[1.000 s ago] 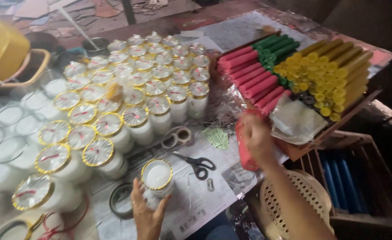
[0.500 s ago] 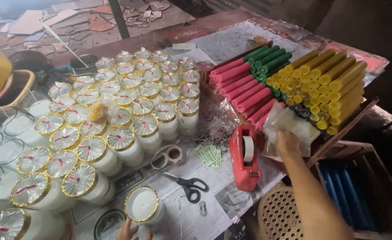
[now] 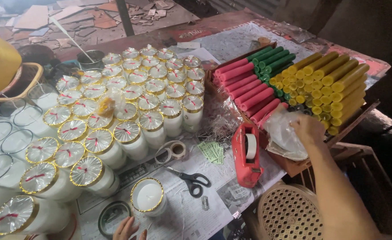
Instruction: Applying decorative gold tape to the rim and a clear label to the side of glass candle jars.
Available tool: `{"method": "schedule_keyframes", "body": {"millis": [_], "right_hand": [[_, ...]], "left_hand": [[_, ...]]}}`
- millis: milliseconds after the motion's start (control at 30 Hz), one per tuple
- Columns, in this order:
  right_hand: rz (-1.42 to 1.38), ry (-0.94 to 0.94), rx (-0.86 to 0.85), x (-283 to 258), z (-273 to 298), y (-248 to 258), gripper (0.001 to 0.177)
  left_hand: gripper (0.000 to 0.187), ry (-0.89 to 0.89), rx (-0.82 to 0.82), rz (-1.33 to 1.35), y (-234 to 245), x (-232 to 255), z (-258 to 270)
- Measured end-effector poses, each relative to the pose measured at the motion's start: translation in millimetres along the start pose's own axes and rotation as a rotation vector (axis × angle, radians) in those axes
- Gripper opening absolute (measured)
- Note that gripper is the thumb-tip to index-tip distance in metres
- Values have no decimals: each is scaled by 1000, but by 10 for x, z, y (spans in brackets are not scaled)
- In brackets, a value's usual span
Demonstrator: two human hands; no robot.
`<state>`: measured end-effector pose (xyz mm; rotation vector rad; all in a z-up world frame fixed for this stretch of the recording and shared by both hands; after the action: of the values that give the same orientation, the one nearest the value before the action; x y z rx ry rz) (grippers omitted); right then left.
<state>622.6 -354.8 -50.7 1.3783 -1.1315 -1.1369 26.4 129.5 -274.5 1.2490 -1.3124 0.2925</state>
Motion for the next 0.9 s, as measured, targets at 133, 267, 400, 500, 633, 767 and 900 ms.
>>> {"method": "schedule_keyframes", "body": {"millis": [133,267,400,500,633,767,900], "right_hand": [[-2,102,118,-33,-85,278,36],[-115,9,-129,-31,-164,220,47],[-25,4,83,114,-223,358,14],[-101,93,332,159,-221,679,38],[-129,-11,328,229,-236,1009,40],[-234,-147,281,370,-375,932,58],[-374,-173,280,226,-189,1185,34]], "left_hand": [[72,-95,-152,13,-2,-298,-92],[74,72,-203,-37,-193,-741,-81],[58,-149,-1,-18,-132,-473,1],[53,-116,-4,-7,-178,-570,-1],[52,-133,-5,-28,-209,-619,-66],[51,-173,59,-13,-199,-564,-158],[50,-213,164,5,-138,-507,-178]]}}
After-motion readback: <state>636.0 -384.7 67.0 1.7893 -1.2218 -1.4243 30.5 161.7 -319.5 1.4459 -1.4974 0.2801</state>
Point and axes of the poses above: each hand's wrist, its own z-axis away from the middle knuckle, its own y-axis out of the back of the hand, x = y × z, the point moved 8 cm from there along -z, towards the middle knuckle, and after that the axes turned 2 degrees about -x, right-handed, at the moved point
